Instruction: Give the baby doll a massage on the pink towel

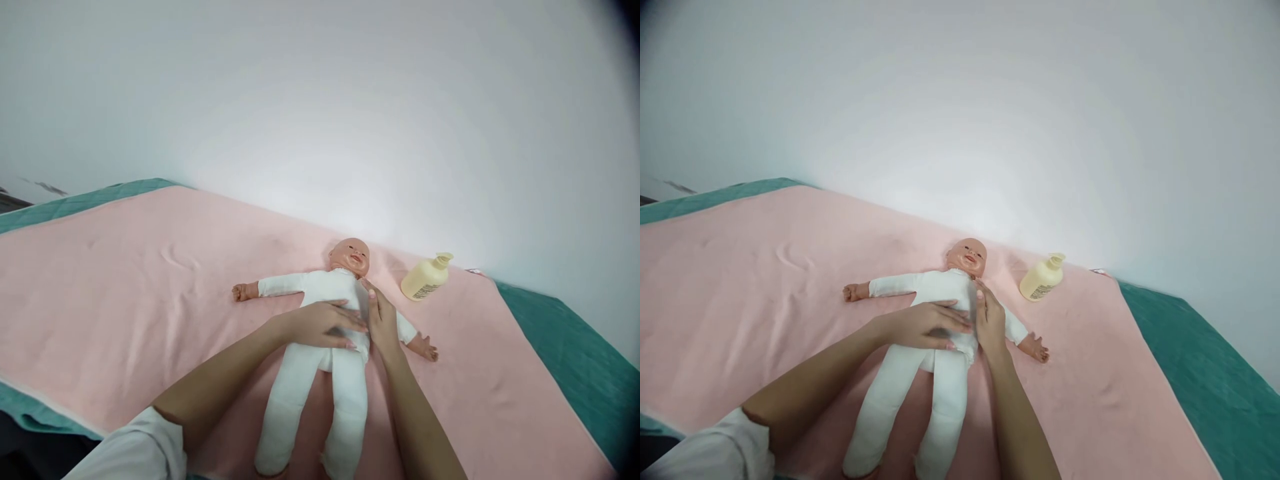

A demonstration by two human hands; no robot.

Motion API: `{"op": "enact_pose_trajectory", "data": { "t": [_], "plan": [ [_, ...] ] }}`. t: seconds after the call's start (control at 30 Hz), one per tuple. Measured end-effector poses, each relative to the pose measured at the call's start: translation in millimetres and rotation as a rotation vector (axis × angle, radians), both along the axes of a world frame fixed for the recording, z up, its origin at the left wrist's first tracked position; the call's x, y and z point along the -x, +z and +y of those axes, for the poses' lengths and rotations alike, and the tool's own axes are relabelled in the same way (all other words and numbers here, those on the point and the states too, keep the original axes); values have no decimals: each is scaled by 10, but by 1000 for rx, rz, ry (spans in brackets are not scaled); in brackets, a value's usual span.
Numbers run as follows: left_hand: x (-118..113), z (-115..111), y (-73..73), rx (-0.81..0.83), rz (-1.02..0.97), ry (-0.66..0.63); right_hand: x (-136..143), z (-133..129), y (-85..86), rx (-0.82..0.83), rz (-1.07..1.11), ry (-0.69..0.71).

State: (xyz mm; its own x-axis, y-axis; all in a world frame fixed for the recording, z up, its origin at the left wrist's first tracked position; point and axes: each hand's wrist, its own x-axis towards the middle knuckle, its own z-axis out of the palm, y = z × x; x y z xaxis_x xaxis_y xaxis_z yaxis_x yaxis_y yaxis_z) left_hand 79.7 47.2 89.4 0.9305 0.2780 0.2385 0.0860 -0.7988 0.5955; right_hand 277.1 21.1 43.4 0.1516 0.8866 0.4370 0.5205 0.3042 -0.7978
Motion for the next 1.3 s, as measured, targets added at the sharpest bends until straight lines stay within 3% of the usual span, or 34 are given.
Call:
{"op": "enact_pose_trajectory", "data": {
  "t": [0.1, 0.2, 0.6, 0.83, 1.1, 1.3],
  "plan": [
    [-20, -4, -54, -41, 54, -30, 4, -10, 13, 10, 19, 0],
    [-15, 52, -103, -92, 53, 49, 1, -14, 6, 8, 17, 1],
    [-50, 231, -359, -165, 120, 651, -12, -18, -34, 7, 31, 17],
    [31, 344, -369, -305, 189, 931, 40, -73, 41, -36, -165, 462],
    [107, 411, -299, -354, 140, 1001, 48, -36, 27, -5, -369, 623],
    [106, 394, -258, -324, 3, 989, 46, -26, 37, 43, -378, 612]
  ]
}}
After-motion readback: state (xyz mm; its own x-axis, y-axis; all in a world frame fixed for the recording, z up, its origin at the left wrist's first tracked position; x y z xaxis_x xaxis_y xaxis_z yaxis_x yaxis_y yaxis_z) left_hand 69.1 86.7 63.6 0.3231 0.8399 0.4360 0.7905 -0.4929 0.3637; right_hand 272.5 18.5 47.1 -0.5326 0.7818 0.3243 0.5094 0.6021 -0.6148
